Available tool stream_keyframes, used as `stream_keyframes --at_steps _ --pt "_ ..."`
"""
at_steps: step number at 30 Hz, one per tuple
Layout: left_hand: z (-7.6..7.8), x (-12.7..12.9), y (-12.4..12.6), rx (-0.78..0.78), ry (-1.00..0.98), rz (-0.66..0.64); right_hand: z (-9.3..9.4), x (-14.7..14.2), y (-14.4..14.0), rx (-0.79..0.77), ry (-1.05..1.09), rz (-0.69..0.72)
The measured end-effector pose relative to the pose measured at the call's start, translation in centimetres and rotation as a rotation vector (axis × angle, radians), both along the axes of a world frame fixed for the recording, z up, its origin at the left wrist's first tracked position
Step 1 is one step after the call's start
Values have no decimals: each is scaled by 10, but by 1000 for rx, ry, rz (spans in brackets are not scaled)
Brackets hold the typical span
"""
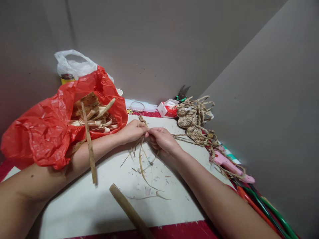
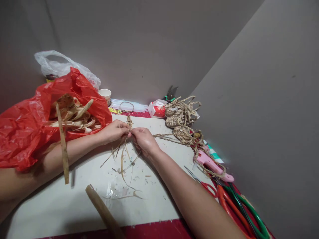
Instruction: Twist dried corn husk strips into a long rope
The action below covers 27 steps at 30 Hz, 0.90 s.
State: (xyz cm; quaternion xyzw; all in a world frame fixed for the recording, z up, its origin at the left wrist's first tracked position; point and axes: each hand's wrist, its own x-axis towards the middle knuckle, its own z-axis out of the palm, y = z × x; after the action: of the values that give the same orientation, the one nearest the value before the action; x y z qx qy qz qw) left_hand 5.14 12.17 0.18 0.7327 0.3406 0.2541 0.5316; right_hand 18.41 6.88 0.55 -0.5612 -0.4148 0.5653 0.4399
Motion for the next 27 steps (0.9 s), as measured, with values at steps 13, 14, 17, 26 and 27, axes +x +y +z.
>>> stream_keyframes --at_steps 13,14,17,26,27 --pt "5 7 -31 -33 117 20 -2 -4 -5 -68 252 -47" --pt "5 8 -32 -49 104 21 -3 -4 -4 -65 256 -47" --pt "10 8 -28 -142 99 -18 -5 0 -3 -66 289 -14" --pt "3 2 7 -95 -103 190 1 17 3 -160 364 119" --pt "1 4 5 -195 -151 141 1 18 4 -155 366 134"
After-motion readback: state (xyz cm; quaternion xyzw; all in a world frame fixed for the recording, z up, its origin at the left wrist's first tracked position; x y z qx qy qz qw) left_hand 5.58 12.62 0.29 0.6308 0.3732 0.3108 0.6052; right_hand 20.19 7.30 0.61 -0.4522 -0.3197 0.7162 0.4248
